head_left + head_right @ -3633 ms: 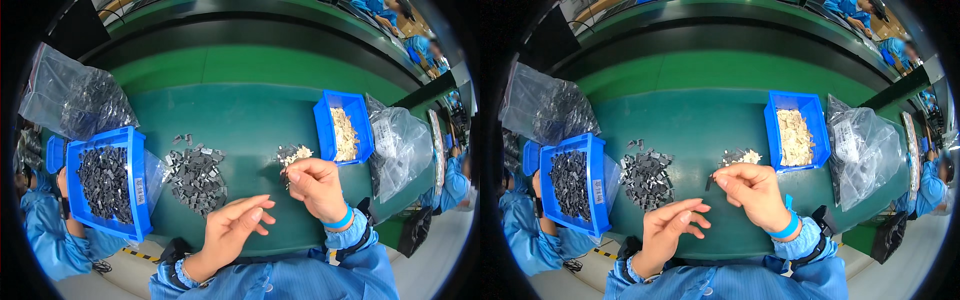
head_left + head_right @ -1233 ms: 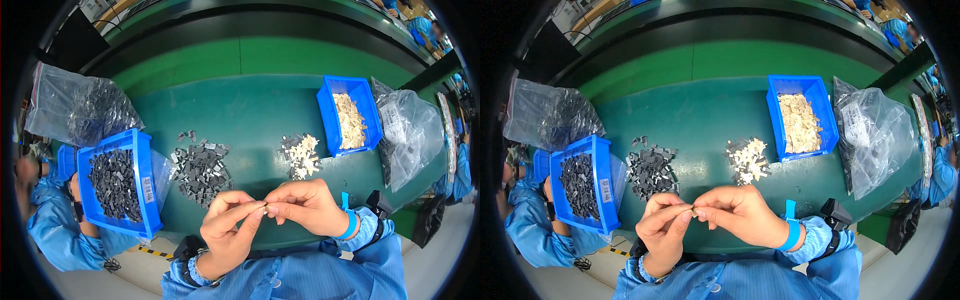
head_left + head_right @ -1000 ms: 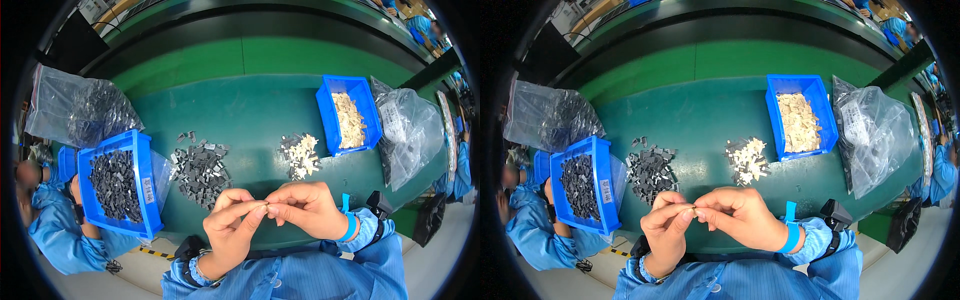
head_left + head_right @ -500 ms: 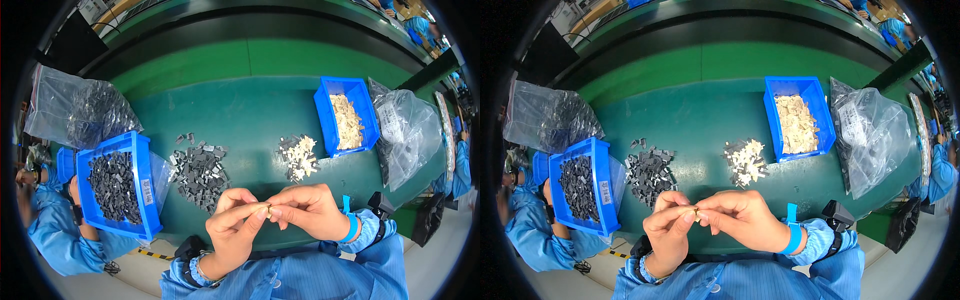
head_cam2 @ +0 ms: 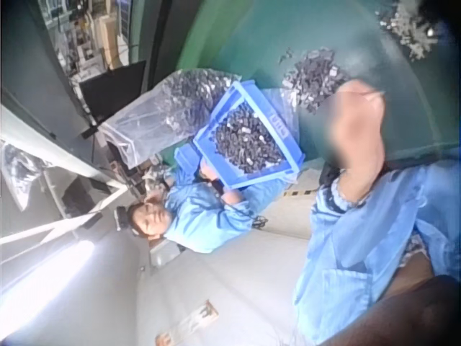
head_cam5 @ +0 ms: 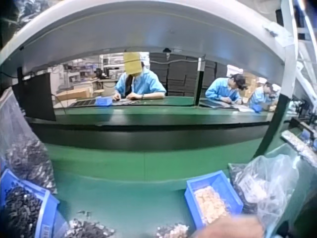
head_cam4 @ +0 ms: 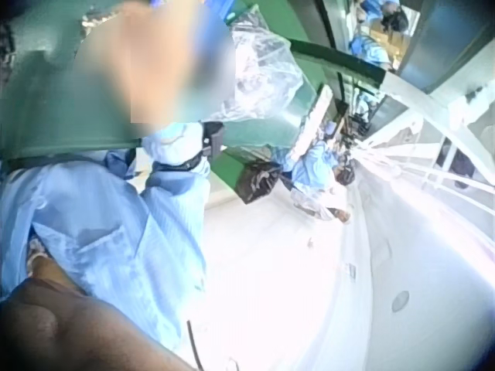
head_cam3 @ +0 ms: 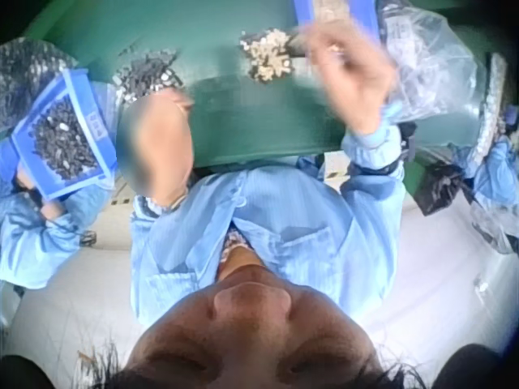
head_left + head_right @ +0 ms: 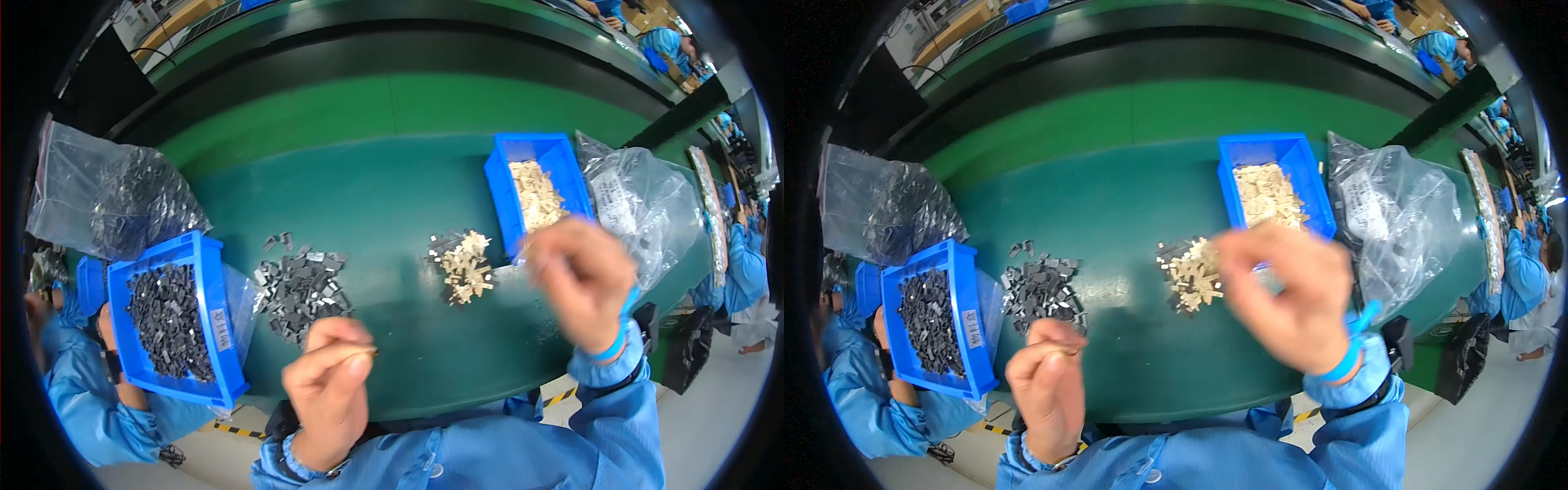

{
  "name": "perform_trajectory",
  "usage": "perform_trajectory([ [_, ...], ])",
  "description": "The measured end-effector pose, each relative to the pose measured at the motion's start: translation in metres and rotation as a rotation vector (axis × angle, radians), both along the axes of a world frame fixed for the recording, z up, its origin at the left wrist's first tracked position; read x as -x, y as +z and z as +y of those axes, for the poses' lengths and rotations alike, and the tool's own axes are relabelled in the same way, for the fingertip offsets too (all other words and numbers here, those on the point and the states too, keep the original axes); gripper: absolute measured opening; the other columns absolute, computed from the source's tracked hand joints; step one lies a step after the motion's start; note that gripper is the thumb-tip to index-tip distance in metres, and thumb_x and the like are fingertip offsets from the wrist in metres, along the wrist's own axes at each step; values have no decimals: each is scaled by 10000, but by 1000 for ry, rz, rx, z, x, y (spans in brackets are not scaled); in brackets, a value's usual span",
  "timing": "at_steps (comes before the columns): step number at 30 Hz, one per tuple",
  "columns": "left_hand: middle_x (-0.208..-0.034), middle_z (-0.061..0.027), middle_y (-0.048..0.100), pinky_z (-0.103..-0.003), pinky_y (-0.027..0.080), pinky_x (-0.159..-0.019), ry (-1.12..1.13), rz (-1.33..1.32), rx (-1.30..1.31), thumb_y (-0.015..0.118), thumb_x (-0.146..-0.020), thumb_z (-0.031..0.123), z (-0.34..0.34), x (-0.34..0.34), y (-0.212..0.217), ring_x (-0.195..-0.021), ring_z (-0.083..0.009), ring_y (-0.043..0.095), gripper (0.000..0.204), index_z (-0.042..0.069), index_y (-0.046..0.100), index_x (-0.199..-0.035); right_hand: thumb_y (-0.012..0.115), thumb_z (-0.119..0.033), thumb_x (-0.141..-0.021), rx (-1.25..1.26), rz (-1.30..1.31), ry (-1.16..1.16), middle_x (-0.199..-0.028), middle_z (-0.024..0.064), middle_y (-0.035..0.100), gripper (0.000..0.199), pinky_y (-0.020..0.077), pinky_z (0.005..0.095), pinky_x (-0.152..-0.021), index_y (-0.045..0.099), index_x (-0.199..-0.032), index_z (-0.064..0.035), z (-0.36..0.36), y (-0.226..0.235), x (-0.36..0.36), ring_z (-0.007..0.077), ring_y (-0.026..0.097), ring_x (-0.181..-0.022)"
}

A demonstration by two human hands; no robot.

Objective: Assembling small black and white plastic components at a factory workbench.

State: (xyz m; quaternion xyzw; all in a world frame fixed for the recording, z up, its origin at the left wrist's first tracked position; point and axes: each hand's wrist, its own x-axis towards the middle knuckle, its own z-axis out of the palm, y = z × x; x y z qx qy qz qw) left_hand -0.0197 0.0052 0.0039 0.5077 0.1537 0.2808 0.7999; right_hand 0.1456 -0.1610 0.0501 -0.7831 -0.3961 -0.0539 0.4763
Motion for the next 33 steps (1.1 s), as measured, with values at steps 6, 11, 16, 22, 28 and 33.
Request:
perform_trajectory([
  [6, -855, -99, 509, -280, 407, -672, 139, 56, -573, 675, -721, 83, 17, 1, 6, -763, -185, 494, 124, 2, 652, -813, 608, -1, -722, 278, -349, -191, -636, 115, 542, 51, 422, 313, -542, 589, -769, 7, -28, -10, -67, 249, 533, -578],
  [11, -868, -112, 509, -370, 399, -700, 38, -5, -1269, 682, -681, 76, 21, -9, 11, -772, -277, 497, 176, 16, 631, -838, 606, -21, -640, 451, -654, -411, -687, 110, 527, 98, 400, 385, -634, 572, -722, -62, -65, -17, -72, 277, 508, -703],
  [16, -743, -102, 523, -332, 404, -579, 220, -55, -1505, 659, -695, -60, 23, 5, 26, -663, -240, 492, 136, -10, 630, -818, 589, -58, -600, 264, -495, -173, -728, 83, 508, 134, 390, 383, -662, 531, -720, -54, -18, -22, -47, 285, 487, -736],
  [22, -708, -92, 500, -356, 374, -553, 117, -291, -1626, 666, -733, 2, 4, -10, 30, -597, -244, 483, 100, 31, 604, -806, 562, -136, -782, -169, 602, 523, -719, 81, 529, 121, 422, 331, -601, 549, -717, -35, 14, -25, 27, 241, 525, -693],
  [28, -663, -81, 505, -337, 341, -512, 97, -374, -1744, 639, -741, -13, -5, -16, 45, -541, -228, 484, 83, 51, 603, -780, 605, -143, -765, -157, 869, 651, -661, 80, 588, 142, 420, 280, -543, 606, -728, -6, 21, -31, 38, 129, 533, -617],
  [33, -627, -63, 507, -329, 342, -530, 53, -368, -1798, 618, -749, -11, -10, -19, 49, -539, -218, 486, 86, 72, 626, -769, 634, -136, -774, -212, 912, 686, -668, 42, 607, 154, 432, 250, -543, 637, -803, 15, 13, -25, 38, 85, 525, -622],
])
